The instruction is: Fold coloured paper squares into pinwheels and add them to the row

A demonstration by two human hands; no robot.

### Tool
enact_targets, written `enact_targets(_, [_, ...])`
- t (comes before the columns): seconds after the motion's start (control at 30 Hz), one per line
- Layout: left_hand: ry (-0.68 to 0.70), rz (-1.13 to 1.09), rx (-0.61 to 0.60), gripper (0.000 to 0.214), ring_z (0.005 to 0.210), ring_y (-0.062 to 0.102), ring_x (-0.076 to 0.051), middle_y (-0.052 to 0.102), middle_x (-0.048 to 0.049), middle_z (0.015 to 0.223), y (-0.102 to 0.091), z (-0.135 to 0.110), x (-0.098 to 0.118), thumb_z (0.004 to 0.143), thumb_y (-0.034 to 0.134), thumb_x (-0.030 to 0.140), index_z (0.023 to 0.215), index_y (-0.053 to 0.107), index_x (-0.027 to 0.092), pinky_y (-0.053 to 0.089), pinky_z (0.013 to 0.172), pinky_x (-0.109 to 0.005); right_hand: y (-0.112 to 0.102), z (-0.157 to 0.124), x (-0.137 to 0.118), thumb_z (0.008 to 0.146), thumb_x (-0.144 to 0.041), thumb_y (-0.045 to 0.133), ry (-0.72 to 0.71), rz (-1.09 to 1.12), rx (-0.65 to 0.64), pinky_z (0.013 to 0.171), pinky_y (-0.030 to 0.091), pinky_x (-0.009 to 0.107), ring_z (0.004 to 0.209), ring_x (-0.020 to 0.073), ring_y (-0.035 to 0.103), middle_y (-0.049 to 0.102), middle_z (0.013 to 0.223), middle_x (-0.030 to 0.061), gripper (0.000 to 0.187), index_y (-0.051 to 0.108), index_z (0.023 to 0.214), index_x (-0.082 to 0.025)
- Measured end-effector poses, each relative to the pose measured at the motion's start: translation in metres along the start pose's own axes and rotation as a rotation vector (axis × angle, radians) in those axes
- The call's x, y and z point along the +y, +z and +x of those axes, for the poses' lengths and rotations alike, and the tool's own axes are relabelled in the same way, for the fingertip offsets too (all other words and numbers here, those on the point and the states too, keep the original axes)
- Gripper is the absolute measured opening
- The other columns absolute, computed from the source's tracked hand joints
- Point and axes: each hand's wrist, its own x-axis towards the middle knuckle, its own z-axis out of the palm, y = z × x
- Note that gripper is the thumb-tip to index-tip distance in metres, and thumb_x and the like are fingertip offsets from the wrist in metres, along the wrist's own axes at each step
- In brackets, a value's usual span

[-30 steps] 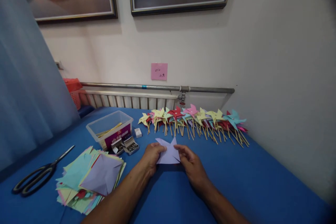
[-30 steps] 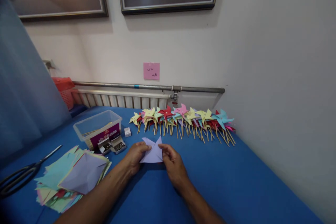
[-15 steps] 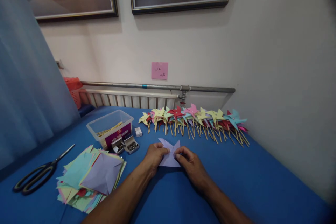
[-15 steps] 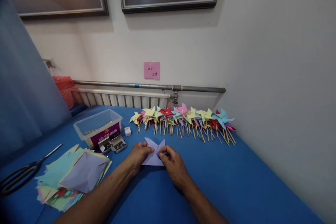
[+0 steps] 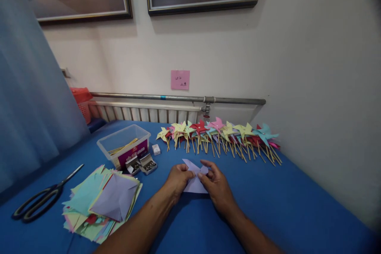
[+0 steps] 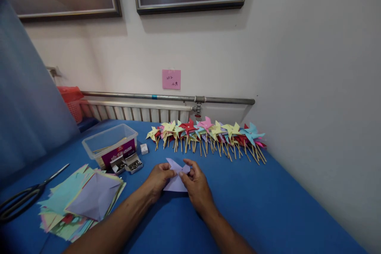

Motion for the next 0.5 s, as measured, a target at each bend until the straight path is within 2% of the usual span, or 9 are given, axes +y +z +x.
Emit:
enact_targets(0.1, [0.000,0.005,0.021,0.019,0.046,0.051,-0.012,0.062,-0.0008,0.054,-0.0006,0.0008,-0.0017,0.055,0.074,0.021,0.061,0.057,0.016,0.039,0.051,-0.025,0.0001,0.0012,0.0028,0.075,-0.043,0.070,0.028,0.005,0.017,0.050,0.037,0.024,0.052,0.0133,0.052,0.060,0.066,-0.0047,0.060,0.049,0.126,-0.021])
enact_targets(0.3, [0.012,0.023,0.022,0.024,0.045,0.048,-0.010,0.059,0.0010,0.052,-0.0001,0.0030,-0.0047,0.054,0.077,0.024,0.060,0.055,0.017,0.038,0.049,-0.023,0.0004,0.0022,0.0068,0.077,-0.043,0.065,0.044,-0.042,0.069,0.051,0.040,0.025,0.052,0.0144,0.054,0.060,0.065,-0.0040,0.051,0.053,0.121,-0.020])
enact_targets(0.5, [0.023,0.059,0.050,0.028,0.043,0.044,-0.009,0.055,0.0034,0.049,0.0013,0.0039,-0.0078,0.054,0.078,0.026,0.057,0.052,0.018,0.035,0.048,-0.023,0.0006,0.0010,0.0070,0.078,-0.042,0.065,0.032,-0.082,0.087,0.052,0.043,0.027,0.056,0.0160,0.058,0.064,0.071,-0.0012,0.051,0.052,0.122,-0.019])
